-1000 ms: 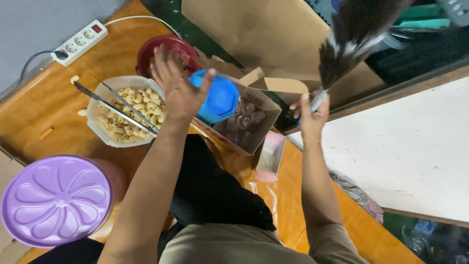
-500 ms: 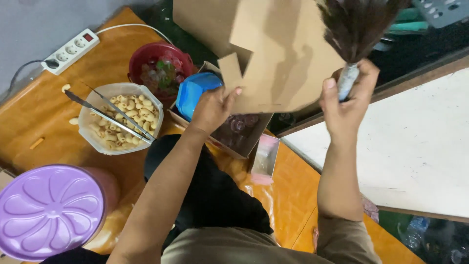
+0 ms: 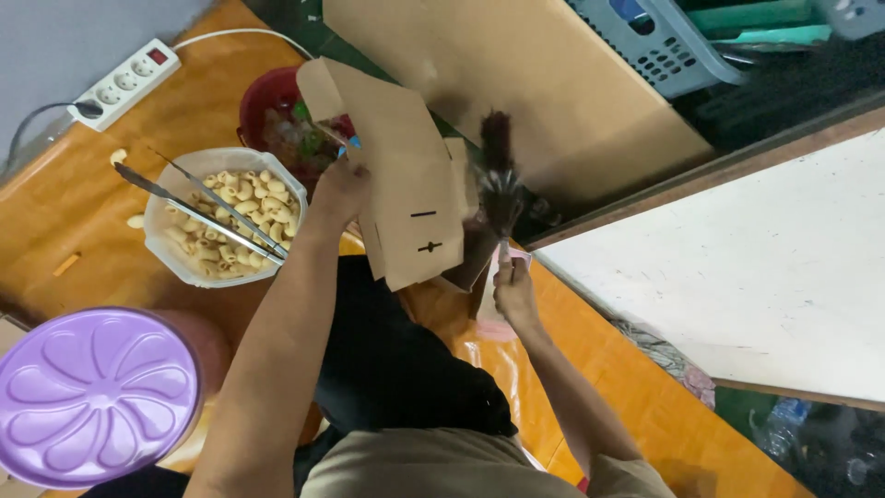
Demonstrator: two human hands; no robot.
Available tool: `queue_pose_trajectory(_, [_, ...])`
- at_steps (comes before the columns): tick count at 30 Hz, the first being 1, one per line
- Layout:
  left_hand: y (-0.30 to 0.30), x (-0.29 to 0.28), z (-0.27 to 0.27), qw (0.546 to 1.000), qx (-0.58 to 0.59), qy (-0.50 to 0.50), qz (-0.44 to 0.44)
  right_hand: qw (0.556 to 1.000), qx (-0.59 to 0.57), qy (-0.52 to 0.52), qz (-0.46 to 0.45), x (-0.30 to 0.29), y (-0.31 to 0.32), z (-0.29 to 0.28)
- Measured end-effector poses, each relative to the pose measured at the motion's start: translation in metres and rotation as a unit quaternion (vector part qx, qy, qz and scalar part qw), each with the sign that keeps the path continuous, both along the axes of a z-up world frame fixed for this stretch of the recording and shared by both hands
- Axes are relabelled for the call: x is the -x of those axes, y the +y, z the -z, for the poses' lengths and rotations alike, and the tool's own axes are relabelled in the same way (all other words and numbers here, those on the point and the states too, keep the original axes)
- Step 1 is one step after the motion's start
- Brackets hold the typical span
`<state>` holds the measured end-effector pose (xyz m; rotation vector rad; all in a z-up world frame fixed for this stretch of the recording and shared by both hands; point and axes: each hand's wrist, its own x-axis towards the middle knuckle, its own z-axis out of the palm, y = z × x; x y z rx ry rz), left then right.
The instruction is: Using tongs to fill plastic bags with small items and then placing the bags into hand-folded cardboard boxes.
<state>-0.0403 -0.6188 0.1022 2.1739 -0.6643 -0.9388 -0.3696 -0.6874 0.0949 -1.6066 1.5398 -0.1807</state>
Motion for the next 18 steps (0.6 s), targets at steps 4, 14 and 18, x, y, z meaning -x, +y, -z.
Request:
queue_pose_trajectory(4, [0.005, 0.001, -0.024, 0.996, 0.069, 0.064, 0.000, 0.990, 0.086, -0.034, -0.106, -0.012, 0.023, -0.020])
queue_pose_trajectory(14, [0.025, 0.012, -0.114, 0.989, 0.099, 0.091, -0.055, 0.999, 0.042, -0.004, 0.020, 0.001, -0.022, 0.075])
queue_pose_trajectory(18, [0.039, 0.014, -0.107, 0.936, 0.327, 0.024, -0.125, 0.988, 0.040, 0.128, -0.083, -0.003, -0.006, 0.084])
